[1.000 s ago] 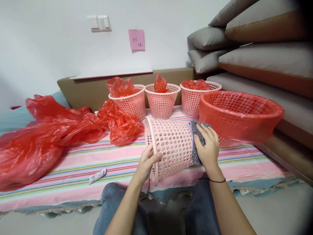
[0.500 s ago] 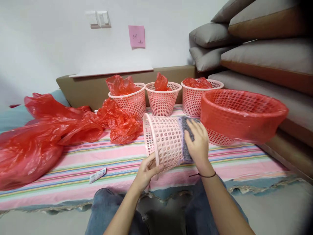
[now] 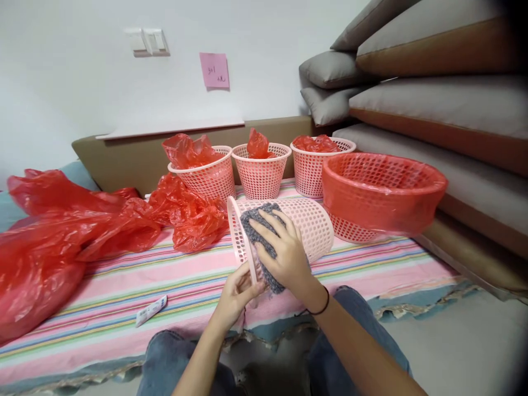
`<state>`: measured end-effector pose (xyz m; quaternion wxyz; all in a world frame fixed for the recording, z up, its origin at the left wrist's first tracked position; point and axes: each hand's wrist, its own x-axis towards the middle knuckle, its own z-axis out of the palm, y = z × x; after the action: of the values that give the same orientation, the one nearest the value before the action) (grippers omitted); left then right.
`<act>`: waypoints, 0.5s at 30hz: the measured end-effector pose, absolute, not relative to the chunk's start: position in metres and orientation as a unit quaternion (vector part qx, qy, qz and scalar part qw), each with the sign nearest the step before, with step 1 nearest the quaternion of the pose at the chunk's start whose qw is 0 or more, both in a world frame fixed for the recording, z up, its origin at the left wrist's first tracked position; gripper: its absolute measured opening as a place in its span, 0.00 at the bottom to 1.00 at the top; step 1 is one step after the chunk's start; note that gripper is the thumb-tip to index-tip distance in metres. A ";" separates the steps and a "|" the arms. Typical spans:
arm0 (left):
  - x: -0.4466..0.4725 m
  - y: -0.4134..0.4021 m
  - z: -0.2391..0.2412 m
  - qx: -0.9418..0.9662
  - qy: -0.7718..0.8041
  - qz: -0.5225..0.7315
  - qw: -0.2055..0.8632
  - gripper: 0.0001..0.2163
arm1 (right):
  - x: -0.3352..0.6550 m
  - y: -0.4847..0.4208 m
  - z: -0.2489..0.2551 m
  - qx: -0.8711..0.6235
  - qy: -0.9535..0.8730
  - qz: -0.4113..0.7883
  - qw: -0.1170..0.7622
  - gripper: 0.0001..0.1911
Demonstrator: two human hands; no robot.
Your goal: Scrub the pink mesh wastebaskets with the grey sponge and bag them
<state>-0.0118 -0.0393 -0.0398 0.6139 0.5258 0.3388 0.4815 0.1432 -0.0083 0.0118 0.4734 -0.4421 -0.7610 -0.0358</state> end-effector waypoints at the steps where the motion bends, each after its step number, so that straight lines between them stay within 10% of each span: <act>1: -0.014 -0.039 -0.040 0.524 0.339 0.486 0.611 0.20 | 0.143 -0.002 0.017 -0.447 -0.761 -0.029 0.468 0.22; 15: -0.028 -0.036 -0.032 0.587 0.313 0.389 0.637 0.26 | 0.279 0.079 -0.040 -0.637 -0.546 0.003 0.544 0.22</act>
<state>-0.0282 -0.0359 -0.0318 0.6368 0.5874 0.3128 0.3893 0.2795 0.0787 -0.0396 0.5444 -0.6369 -0.5458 0.0030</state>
